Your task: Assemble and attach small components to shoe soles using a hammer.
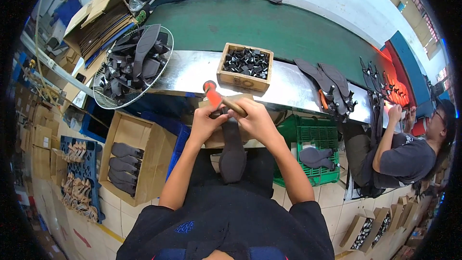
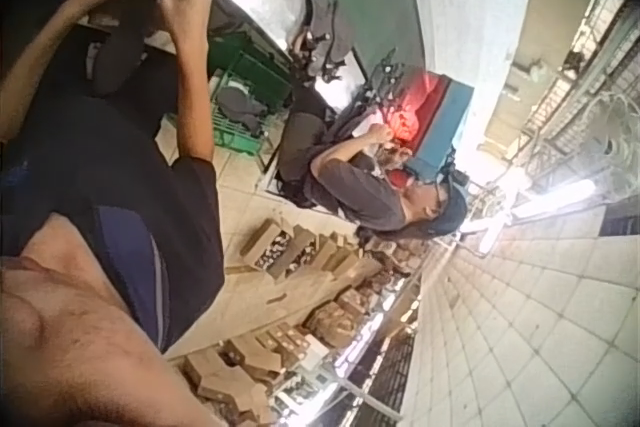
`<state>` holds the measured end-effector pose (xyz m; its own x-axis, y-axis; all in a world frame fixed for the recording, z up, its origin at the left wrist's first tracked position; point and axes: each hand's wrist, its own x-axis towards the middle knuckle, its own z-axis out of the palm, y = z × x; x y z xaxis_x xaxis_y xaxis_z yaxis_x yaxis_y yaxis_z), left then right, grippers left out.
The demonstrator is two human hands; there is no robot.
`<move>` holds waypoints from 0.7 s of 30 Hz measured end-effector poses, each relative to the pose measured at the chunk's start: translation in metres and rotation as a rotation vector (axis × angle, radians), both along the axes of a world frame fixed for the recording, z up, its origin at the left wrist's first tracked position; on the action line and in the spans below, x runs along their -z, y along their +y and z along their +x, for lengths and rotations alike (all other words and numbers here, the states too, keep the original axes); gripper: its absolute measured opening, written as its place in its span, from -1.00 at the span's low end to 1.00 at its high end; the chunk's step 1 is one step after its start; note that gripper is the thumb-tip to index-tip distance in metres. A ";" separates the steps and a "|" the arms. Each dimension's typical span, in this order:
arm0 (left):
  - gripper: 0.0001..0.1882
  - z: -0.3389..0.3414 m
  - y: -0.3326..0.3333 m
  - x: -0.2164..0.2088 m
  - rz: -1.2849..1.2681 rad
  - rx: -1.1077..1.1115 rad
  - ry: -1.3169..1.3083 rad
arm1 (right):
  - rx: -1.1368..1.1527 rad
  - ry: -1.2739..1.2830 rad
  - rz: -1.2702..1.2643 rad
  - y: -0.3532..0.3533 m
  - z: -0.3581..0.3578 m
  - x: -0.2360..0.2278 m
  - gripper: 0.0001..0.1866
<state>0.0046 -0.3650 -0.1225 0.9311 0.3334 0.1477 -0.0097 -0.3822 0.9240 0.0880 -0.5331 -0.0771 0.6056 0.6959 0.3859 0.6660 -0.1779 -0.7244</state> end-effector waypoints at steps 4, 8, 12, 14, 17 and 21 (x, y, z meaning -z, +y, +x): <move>-0.71 0.005 0.000 0.007 -0.168 0.068 -0.095 | 0.073 0.394 0.196 -0.018 -0.025 -0.012 -0.54; -0.72 0.012 0.002 0.009 -0.009 0.155 -0.168 | 0.082 0.096 0.103 -0.053 -0.058 -0.040 -0.44; -0.73 0.014 0.005 0.010 0.012 0.174 -0.145 | 0.121 0.009 0.004 -0.070 -0.079 -0.034 -0.40; -0.73 0.010 0.009 0.014 0.012 0.152 -0.150 | 0.081 0.095 -0.105 -0.069 -0.080 -0.029 -0.35; -0.75 0.010 0.013 0.016 -0.060 0.149 -0.139 | 0.079 0.038 -0.052 -0.065 -0.089 -0.029 -0.29; -0.71 0.013 0.012 0.022 -0.137 0.168 -0.111 | 0.120 0.016 -0.033 -0.058 -0.086 -0.014 -0.26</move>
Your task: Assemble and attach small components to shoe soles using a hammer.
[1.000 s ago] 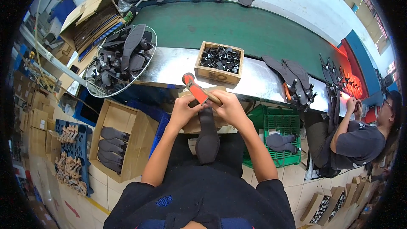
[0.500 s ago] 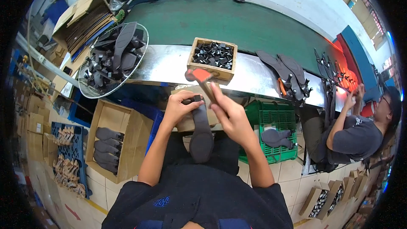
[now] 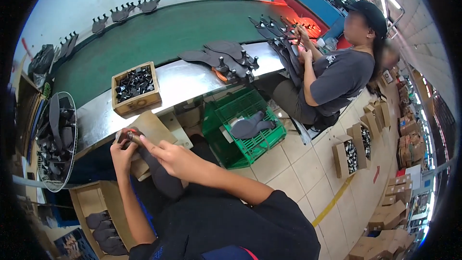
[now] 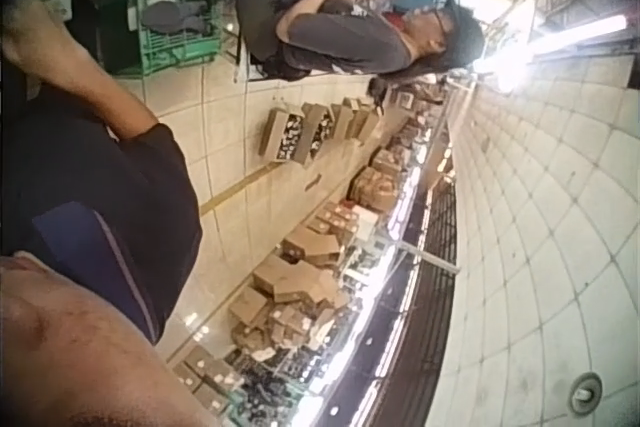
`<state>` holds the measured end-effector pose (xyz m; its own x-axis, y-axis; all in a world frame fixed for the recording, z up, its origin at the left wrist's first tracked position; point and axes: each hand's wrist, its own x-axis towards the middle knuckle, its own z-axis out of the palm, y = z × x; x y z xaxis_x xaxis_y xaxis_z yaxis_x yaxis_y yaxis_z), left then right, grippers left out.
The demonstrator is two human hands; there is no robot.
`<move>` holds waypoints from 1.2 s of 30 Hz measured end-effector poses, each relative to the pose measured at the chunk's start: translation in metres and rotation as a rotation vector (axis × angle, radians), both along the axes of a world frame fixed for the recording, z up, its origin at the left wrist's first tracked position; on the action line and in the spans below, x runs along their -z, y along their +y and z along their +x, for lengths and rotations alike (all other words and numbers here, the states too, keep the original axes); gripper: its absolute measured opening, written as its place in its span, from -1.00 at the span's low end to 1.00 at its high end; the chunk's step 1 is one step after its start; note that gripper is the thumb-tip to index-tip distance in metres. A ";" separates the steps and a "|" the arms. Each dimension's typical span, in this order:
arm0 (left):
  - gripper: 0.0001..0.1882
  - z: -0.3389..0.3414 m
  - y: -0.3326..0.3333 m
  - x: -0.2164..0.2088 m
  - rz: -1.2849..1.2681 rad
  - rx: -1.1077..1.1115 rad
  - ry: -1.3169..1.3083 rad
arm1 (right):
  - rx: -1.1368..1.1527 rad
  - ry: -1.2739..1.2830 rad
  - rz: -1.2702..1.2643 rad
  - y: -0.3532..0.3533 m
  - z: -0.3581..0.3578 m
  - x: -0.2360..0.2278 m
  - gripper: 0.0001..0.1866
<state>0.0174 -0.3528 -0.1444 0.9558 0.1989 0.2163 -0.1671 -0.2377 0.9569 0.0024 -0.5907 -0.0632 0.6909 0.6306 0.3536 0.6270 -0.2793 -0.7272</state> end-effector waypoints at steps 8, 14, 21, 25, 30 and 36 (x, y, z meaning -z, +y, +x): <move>0.07 -0.016 0.002 0.014 0.753 -0.016 -0.031 | 0.102 -0.086 0.407 -0.021 -0.033 -0.070 -0.58; 0.33 -0.021 -0.010 -0.005 0.585 -0.008 0.191 | 0.093 -0.068 -0.008 -0.006 -0.005 0.008 -0.41; -0.32 -0.026 -0.005 -0.010 0.601 -0.032 0.159 | 0.020 -0.490 0.050 -0.007 -0.020 -0.048 -0.42; -0.69 -0.031 -0.009 -0.003 0.682 -0.163 -0.076 | 0.063 -0.102 0.019 -0.002 -0.019 -0.014 -0.40; -0.79 -0.069 -0.025 -0.046 0.178 0.148 -0.053 | 0.114 -0.303 0.061 -0.005 0.025 -0.009 -0.41; -0.75 -0.122 -0.050 -0.110 -0.128 0.286 0.099 | -0.058 -0.536 -0.676 0.000 0.043 0.027 -0.46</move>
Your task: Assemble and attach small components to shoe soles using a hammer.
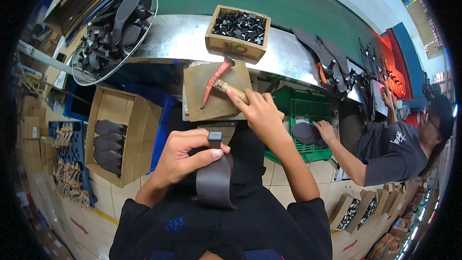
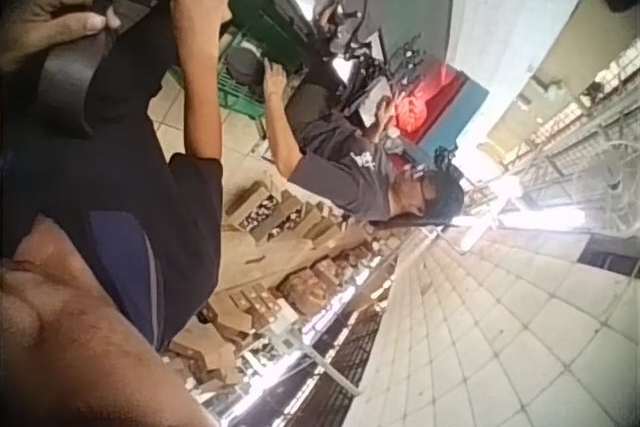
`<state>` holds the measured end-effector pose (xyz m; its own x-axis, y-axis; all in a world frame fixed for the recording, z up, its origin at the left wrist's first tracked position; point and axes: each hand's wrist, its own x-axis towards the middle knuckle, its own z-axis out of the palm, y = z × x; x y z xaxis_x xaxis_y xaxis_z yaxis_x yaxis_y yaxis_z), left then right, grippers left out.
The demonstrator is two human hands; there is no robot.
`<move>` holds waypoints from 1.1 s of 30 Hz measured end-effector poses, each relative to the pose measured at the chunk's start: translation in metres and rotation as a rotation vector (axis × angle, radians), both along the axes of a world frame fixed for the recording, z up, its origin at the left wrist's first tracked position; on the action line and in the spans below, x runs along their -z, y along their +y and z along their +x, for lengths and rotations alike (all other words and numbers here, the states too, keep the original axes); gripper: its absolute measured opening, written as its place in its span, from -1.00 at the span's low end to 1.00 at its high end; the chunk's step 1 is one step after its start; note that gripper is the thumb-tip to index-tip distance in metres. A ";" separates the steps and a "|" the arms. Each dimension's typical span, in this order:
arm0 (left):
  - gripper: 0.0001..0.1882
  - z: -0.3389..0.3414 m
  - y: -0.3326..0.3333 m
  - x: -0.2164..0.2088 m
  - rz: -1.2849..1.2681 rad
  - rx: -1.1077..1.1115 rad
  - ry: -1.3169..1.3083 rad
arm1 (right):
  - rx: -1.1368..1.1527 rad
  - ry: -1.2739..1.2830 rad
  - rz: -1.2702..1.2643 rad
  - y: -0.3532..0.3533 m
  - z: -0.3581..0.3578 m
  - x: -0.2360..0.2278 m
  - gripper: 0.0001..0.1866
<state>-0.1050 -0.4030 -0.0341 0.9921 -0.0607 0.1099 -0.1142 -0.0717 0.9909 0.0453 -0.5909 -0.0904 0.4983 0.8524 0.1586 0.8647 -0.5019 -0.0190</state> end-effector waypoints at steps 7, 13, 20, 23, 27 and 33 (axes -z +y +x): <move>-0.67 -0.013 -0.023 -0.003 -0.441 0.156 0.329 | -0.273 1.701 0.810 -0.003 -0.041 -0.027 -0.57; -0.65 -0.015 -0.024 -0.011 -0.668 0.507 0.459 | -0.627 1.177 0.836 -0.006 -0.039 -0.041 -0.52; -0.70 -0.011 -0.027 -0.011 -0.647 0.767 0.403 | -0.925 0.988 0.704 -0.018 -0.035 -0.070 -0.55; -0.71 -0.016 -0.025 -0.016 -0.637 0.751 0.402 | -0.967 0.965 0.698 -0.016 -0.037 -0.078 -0.52; -0.69 0.004 -0.019 -0.021 -0.511 0.799 0.352 | -0.899 1.003 0.594 -0.021 -0.024 -0.081 -0.52; -0.57 0.025 -0.020 0.041 -1.029 0.691 0.555 | -0.327 0.814 0.569 -0.072 0.008 -0.067 -0.61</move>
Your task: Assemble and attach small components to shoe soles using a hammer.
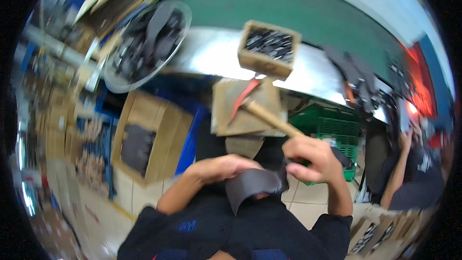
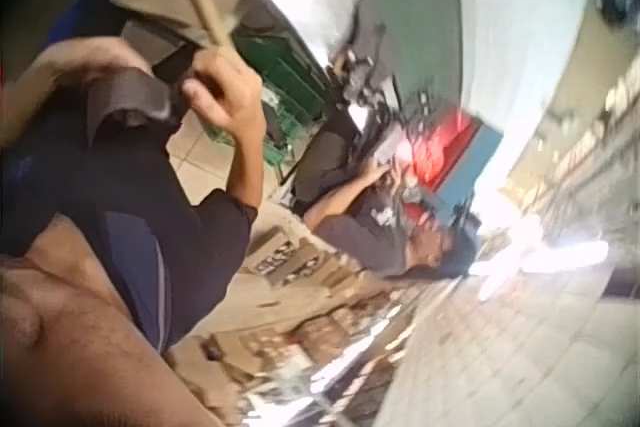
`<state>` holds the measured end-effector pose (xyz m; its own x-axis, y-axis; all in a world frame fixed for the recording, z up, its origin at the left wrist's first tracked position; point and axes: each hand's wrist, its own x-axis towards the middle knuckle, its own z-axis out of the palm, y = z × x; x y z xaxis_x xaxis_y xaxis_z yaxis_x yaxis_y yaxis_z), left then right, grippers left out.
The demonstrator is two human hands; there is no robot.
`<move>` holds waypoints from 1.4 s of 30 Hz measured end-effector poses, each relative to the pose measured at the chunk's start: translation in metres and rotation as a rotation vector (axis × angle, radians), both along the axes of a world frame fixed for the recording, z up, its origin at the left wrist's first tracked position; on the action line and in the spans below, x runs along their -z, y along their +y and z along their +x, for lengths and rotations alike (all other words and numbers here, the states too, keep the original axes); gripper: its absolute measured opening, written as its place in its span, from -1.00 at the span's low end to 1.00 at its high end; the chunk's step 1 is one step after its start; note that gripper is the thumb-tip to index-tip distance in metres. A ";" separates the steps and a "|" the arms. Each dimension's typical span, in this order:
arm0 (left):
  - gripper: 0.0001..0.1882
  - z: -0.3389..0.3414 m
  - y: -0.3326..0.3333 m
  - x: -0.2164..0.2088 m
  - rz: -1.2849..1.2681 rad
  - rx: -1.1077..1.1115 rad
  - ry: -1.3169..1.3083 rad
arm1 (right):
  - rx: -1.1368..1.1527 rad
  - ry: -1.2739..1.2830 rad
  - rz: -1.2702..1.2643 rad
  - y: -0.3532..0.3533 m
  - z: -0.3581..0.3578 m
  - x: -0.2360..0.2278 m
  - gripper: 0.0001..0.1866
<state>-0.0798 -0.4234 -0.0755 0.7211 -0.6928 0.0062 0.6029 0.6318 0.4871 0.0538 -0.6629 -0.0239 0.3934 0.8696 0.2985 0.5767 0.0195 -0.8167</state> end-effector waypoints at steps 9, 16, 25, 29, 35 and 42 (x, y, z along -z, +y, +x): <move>-0.40 -0.035 0.234 -0.056 1.145 -1.452 -0.234 | 1.315 -0.309 0.101 -0.089 0.094 0.073 -0.79; -0.20 0.013 0.516 -0.023 2.647 -1.183 -0.017 | 1.426 -0.462 -0.288 -0.180 0.241 0.111 -0.56; 0.03 0.111 0.047 -0.072 2.108 -1.087 -1.219 | 0.937 0.172 0.344 -0.011 0.152 -0.027 -0.68; 0.15 0.117 -0.001 -0.052 1.405 -1.187 -1.376 | 0.215 0.796 0.365 0.077 0.019 -0.059 -0.68; -0.40 0.030 0.044 -0.056 1.299 -1.183 -1.248 | 0.477 -0.126 0.244 0.078 -0.016 -0.006 -0.22; -0.10 0.024 0.020 -0.046 0.774 -1.185 -0.269 | 0.692 -0.334 -0.292 0.040 -0.022 0.091 -0.51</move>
